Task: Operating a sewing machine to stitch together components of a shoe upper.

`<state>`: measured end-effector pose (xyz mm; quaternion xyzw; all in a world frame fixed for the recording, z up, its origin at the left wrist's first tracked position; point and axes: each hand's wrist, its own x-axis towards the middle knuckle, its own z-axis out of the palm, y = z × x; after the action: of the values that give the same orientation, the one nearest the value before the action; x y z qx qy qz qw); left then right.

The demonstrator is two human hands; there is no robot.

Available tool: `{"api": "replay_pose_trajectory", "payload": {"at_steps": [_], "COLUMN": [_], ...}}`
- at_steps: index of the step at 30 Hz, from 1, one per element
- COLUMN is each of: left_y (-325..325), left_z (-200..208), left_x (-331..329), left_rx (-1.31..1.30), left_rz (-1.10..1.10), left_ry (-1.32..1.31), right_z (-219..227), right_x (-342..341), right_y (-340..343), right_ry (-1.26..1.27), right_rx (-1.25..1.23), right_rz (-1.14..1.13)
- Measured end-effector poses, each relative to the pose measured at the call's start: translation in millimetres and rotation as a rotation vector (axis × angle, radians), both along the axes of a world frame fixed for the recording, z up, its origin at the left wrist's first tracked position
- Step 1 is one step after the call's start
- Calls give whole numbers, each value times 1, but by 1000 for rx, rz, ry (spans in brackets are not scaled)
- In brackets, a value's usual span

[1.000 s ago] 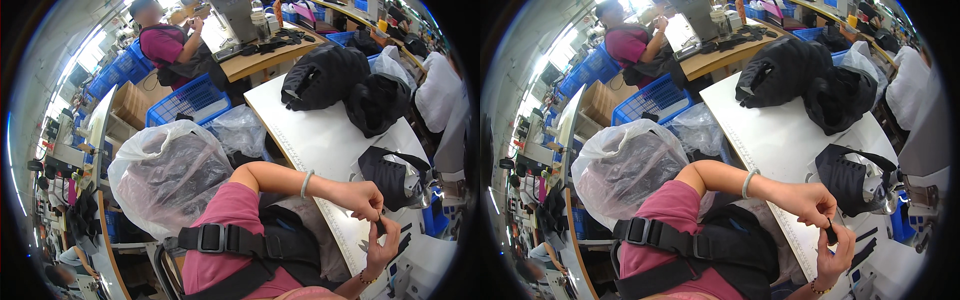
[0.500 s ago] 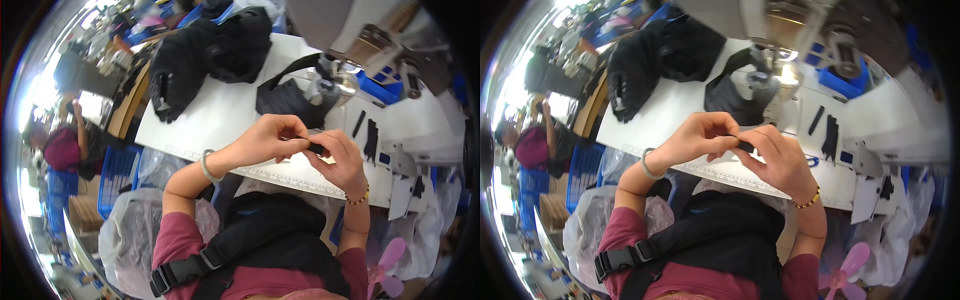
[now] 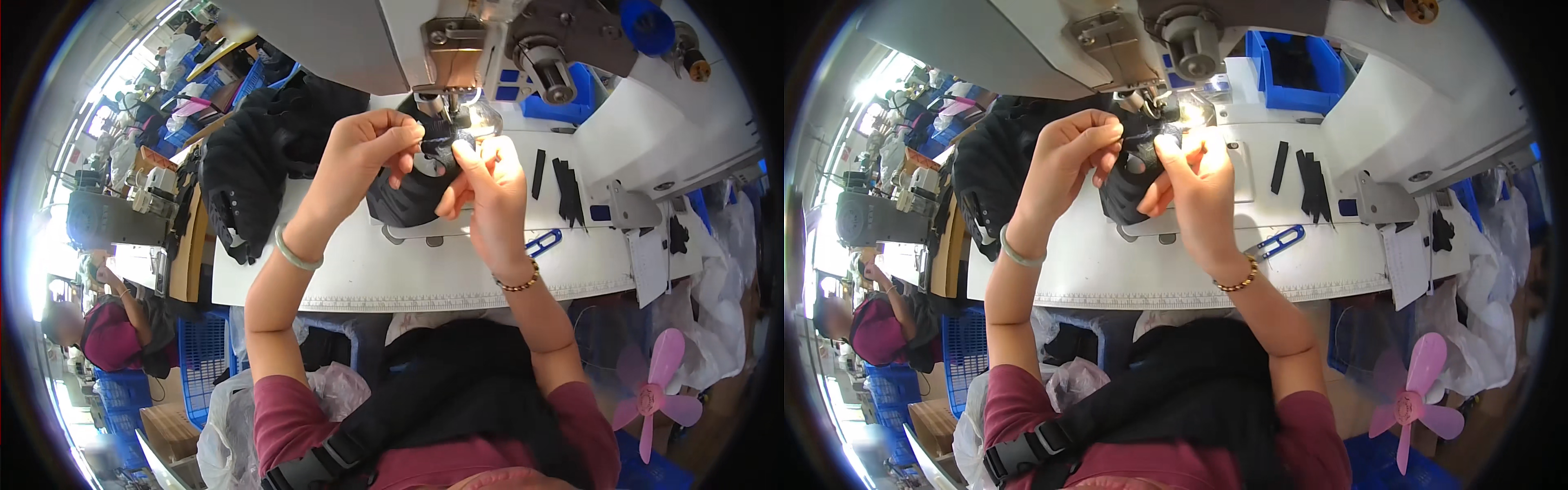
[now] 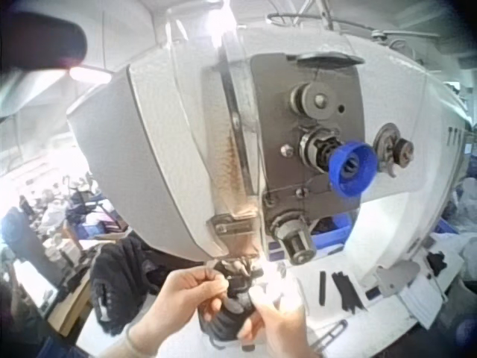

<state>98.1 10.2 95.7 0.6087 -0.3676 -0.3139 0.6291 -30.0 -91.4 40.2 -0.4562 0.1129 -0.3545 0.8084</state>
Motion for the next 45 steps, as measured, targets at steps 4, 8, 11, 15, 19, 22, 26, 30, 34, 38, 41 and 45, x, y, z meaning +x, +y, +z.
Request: {"api": "replay_pose_trajectory", "payload": {"at_steps": [4,8,11,15,19,22,26,30,34,38,41,45], "left_y": [-6,-12,-13,-14,-16,-16,-17,-14,-3,13,19,21], "left_z": [-6,-12,-16,-15,-11,-10,-7,-7,-24,-39,-41,-38], "left_x": [1,3,5,8,8,8,12,15,0,-8,-9,-12], "left_rx": [2,47,49,47,90,115,130,101,-23,-171,-254,-336], "left_rz": [-41,-38,-41,-51,-42,-18,-53,-83,31,138,78,21], "left_ry": [12,-11,-17,56,112,160,199,175,-191,-742,-880,-934], "right_z": [-11,-26,-35,-41,-44,-46,-47,-47,-46,-34,-16,3], "right_x": [4,5,6,5,5,6,7,8,7,-4,-21,-32], "right_y": [2,-6,-12,-15,-17,-18,-19,-14,-15,-16,-15,-16], "right_ry": [-3,35,26,8,-18,-23,-37,-19,-38,21,-27,-2], "right_rx": [-128,-305,-442,-533,-736,-844,-900,-801,-549,-899,-820,-258], "right_rz": [-117,-146,-169,-195,-289,-342,-371,-393,-252,-475,-260,301]}}
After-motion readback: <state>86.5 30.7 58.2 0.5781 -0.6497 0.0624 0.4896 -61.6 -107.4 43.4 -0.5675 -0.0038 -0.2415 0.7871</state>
